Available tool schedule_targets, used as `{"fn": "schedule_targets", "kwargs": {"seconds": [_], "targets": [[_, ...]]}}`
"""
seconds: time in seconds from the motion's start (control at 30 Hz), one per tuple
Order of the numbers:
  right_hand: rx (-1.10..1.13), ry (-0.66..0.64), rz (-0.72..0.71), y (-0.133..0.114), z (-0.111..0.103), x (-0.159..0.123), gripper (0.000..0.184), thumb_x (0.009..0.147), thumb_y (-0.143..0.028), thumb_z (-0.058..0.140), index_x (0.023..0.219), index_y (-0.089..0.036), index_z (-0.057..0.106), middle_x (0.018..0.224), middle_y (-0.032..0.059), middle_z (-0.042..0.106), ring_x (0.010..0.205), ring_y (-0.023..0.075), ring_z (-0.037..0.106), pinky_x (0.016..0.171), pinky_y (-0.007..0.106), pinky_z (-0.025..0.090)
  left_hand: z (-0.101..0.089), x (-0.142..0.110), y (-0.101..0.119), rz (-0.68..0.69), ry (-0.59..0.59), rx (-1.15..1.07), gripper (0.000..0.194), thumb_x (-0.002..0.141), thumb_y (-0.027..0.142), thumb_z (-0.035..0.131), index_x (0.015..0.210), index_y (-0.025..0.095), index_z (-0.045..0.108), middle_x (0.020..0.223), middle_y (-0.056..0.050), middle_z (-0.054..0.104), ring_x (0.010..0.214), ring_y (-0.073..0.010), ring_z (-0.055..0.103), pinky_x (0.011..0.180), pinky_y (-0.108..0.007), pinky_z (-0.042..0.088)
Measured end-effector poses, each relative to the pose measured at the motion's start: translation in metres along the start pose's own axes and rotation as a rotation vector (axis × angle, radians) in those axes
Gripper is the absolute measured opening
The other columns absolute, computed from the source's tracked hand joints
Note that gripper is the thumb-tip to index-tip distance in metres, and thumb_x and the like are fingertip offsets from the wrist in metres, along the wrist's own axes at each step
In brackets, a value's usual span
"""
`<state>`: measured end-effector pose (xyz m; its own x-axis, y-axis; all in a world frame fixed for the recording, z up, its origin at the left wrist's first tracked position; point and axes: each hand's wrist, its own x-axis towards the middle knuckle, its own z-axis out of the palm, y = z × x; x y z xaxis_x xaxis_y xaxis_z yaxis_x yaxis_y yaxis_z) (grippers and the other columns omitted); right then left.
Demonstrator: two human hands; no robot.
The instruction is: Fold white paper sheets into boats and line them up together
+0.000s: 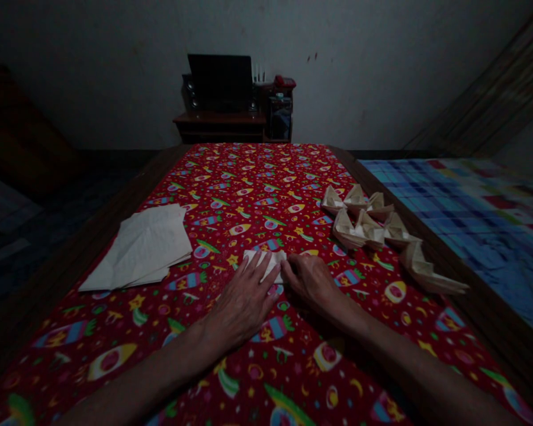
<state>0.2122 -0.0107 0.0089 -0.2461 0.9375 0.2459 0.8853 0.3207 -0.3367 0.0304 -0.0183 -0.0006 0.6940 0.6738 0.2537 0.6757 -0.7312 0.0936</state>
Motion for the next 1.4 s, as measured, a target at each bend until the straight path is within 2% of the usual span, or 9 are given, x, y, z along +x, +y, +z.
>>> {"fn": "schedule_targets", "kwargs": {"seconds": [0.23,0.33,0.43,0.5,0.57,0.83,1.0,1.13,1.4], "targets": [[-0.188,0.002,0.014,0.002,-0.004,0.0,0.026,0.09,-0.027,0.042,0.078,-0.014,0.061,0.062,0.0044,0.059,0.052,0.012,0.045,0.05,0.026,0.024,-0.002,0.001,-0.002,0.012,0.012,0.017,0.048,0.094,0.037,0.036,0.138,0.018,0.035,0.148,-0.014,0.029,0.139,-0.0303,0.018,0.11,-0.054,0.024],[-0.28,0.077,-0.091,-0.006,-0.002,-0.007,0.02,0.089,-0.023,0.044,0.087,-0.015,0.063,0.076,0.0071,0.064,0.061,0.0157,0.054,0.052,0.026,0.032,-0.002,0.002,-0.007,0.024,0.003,0.023,0.048,0.094,0.038,0.036,0.137,0.019,0.036,0.147,-0.013,0.031,0.138,-0.0284,0.021,0.111,-0.052,0.024],[-0.243,0.079,-0.364,-0.016,0.005,-0.02,0.025,0.09,-0.017,0.042,0.105,-0.014,0.062,0.104,0.0116,0.065,0.092,0.0207,0.059,0.077,0.031,0.045,-0.001,0.002,-0.014,0.03,-0.022,0.05,0.048,0.094,0.033,0.034,0.138,0.014,0.034,0.147,-0.012,0.031,0.138,-0.0235,0.022,0.112,-0.046,0.022],[-0.209,0.075,-0.436,-0.018,0.009,-0.03,0.036,0.092,-0.021,0.04,0.123,-0.007,0.052,0.127,0.0166,0.054,0.118,0.0248,0.049,0.097,0.039,0.04,-0.001,-0.001,-0.02,0.018,-0.029,0.083,0.05,0.095,0.033,0.031,0.14,0.011,0.031,0.148,-0.012,0.03,0.138,-0.0212,0.022,0.113,-0.043,0.021],[-0.184,-0.001,-0.452,-0.014,0.01,-0.039,0.049,0.093,-0.032,0.04,0.134,-0.005,0.041,0.139,0.0175,0.042,0.13,0.0259,0.037,0.106,0.042,0.034,-0.003,-0.006,-0.026,0.0,-0.038,0.114,0.052,0.095,0.037,0.029,0.141,0.012,0.028,0.149,-0.011,0.028,0.139,-0.0202,0.021,0.113,-0.043,0.02],[-0.192,-0.104,-0.402,0.0,-0.006,-0.053,0.057,0.093,-0.04,0.04,0.139,-0.007,0.035,0.144,0.0155,0.034,0.135,0.026,0.026,0.11,0.044,0.03,-0.014,-0.027,-0.039,-0.046,-0.058,0.177,0.051,0.096,0.039,0.029,0.14,0.014,0.032,0.148,-0.01,0.031,0.137,-0.0209,0.024,0.112,-0.046,0.019],[-0.2,-0.07,-0.391,-0.009,-0.002,-0.051,0.059,0.093,-0.042,0.038,0.138,-0.004,0.036,0.143,0.0175,0.034,0.135,0.027,0.026,0.111,0.044,0.029,-0.012,-0.013,-0.019,0.031,-0.025,0.15,0.05,0.096,0.04,0.028,0.135,0.011,0.04,0.144,-0.012,0.038,0.137,-0.0231,0.025,0.114,-0.046,0.016],[-0.173,-0.054,-0.401,-0.006,0.002,-0.044,0.059,0.092,-0.043,0.04,0.138,-0.004,0.037,0.142,0.0182,0.037,0.135,0.026,0.028,0.11,0.044,0.03,-0.008,0.0,-0.012,0.068,-0.044,0.098,0.05,0.097,0.037,0.026,0.137,0.011,0.036,0.146,-0.011,0.035,0.137,-0.0206,0.025,0.113,-0.041,0.02],[-0.171,0.013,-0.228,0.006,0.005,-0.018,0.048,0.094,-0.036,0.039,0.132,-0.008,0.045,0.139,0.0182,0.042,0.132,0.0256,0.034,0.108,0.046,0.029,-0.003,-0.006,-0.038,-0.055,-0.008,0.151,0.051,0.095,0.04,0.027,0.139,0.013,0.034,0.146,-0.011,0.034,0.137,-0.0213,0.027,0.112,-0.045,0.021]]}}
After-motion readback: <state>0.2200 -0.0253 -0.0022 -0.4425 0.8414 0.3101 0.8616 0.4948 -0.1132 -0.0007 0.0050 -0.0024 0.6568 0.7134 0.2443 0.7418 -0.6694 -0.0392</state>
